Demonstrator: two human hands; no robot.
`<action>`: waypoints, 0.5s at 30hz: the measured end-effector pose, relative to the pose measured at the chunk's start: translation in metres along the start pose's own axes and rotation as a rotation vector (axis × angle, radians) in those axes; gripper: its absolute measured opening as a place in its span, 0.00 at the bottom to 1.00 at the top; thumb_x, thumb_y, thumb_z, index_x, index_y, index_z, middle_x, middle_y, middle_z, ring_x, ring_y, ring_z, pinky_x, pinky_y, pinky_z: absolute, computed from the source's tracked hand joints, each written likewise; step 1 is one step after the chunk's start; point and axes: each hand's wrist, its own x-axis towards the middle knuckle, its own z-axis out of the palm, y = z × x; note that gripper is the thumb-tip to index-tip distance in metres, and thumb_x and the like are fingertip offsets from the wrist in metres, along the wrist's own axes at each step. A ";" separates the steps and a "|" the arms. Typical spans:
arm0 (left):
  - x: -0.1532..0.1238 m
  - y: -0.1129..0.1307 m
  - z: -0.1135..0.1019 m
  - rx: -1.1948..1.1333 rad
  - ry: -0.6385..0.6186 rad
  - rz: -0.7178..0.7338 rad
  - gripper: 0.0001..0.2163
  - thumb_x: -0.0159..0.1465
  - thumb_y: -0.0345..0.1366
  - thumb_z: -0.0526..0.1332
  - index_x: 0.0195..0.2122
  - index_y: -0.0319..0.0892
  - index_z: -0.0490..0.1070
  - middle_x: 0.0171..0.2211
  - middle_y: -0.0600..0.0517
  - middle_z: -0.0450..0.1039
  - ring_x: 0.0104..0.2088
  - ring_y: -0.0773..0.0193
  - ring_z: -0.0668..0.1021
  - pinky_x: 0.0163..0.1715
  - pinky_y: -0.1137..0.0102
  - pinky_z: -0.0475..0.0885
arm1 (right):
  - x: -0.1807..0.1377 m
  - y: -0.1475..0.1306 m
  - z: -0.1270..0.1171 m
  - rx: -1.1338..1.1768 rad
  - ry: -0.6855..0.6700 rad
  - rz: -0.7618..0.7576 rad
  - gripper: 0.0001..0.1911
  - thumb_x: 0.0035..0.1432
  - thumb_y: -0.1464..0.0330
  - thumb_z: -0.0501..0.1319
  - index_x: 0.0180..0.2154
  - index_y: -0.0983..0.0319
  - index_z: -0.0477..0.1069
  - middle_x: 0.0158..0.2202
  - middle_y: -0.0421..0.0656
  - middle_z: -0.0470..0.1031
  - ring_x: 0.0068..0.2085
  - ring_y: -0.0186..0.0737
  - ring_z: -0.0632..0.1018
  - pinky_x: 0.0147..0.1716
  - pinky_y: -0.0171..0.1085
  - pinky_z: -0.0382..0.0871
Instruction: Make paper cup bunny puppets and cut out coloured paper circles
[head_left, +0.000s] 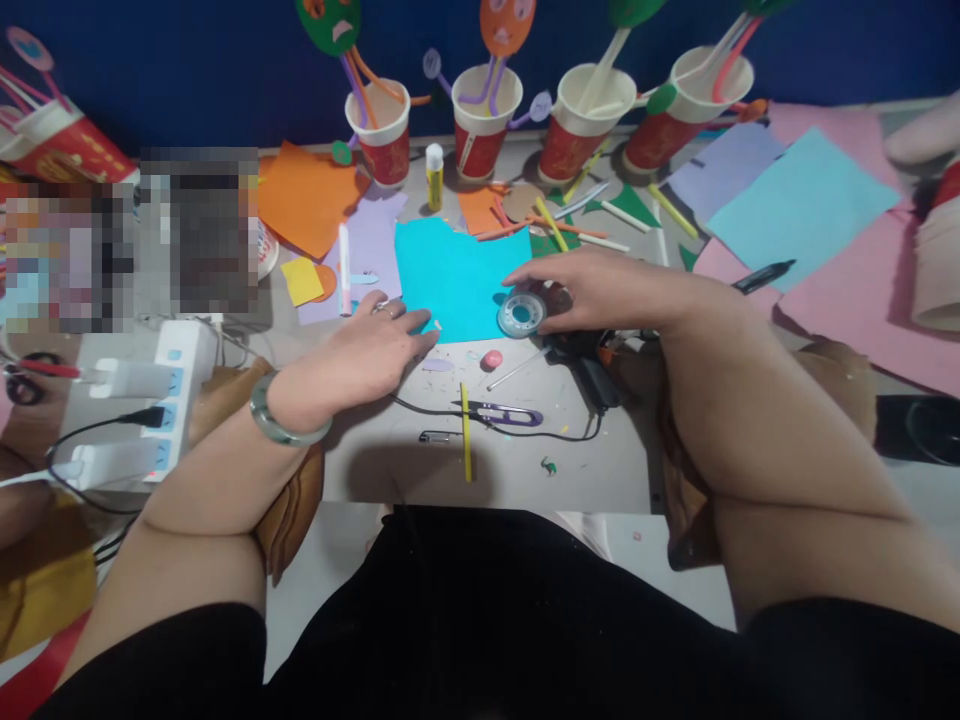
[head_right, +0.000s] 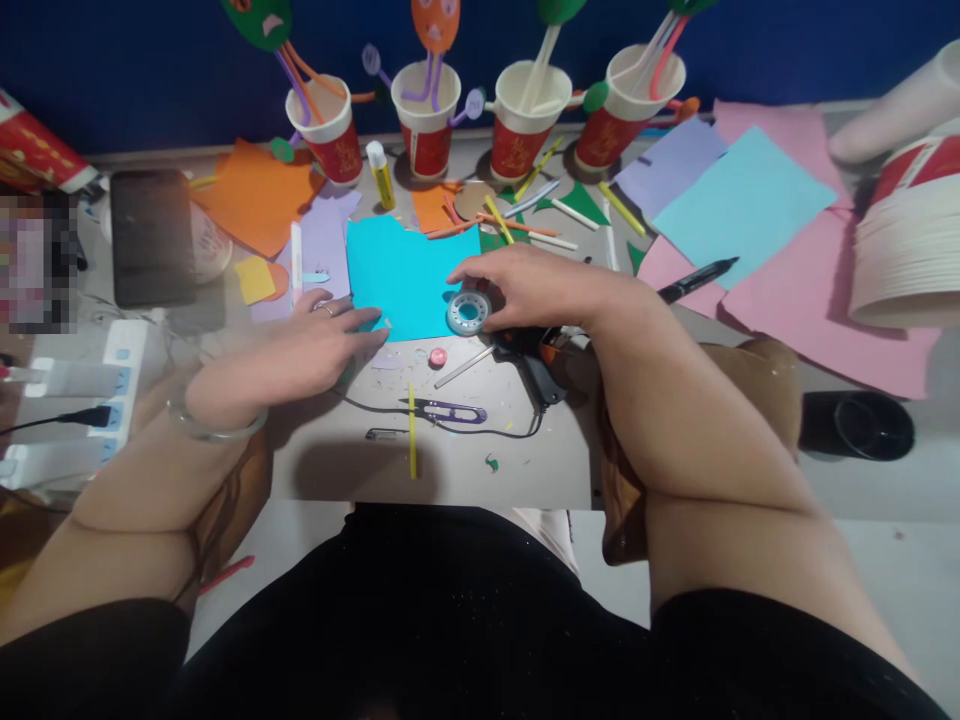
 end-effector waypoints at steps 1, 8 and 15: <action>0.000 0.000 0.001 -0.005 0.007 -0.003 0.23 0.68 0.18 0.52 0.55 0.43 0.80 0.53 0.42 0.82 0.47 0.48 0.79 0.53 0.51 0.66 | 0.000 0.001 0.001 -0.003 0.005 -0.002 0.36 0.59 0.52 0.72 0.67 0.50 0.79 0.55 0.46 0.88 0.50 0.58 0.86 0.51 0.51 0.79; -0.002 -0.002 0.005 -0.063 0.037 -0.010 0.24 0.68 0.19 0.53 0.56 0.44 0.81 0.57 0.40 0.82 0.49 0.46 0.80 0.55 0.49 0.67 | 0.002 -0.001 0.002 0.002 0.015 0.007 0.36 0.59 0.51 0.73 0.67 0.52 0.80 0.56 0.47 0.88 0.52 0.58 0.86 0.51 0.50 0.78; -0.001 -0.003 0.005 -0.100 0.036 -0.029 0.24 0.67 0.19 0.54 0.56 0.45 0.82 0.56 0.40 0.83 0.48 0.47 0.80 0.54 0.50 0.66 | 0.001 0.003 -0.002 0.018 0.021 -0.022 0.37 0.58 0.51 0.73 0.67 0.51 0.80 0.55 0.45 0.88 0.50 0.57 0.86 0.50 0.50 0.79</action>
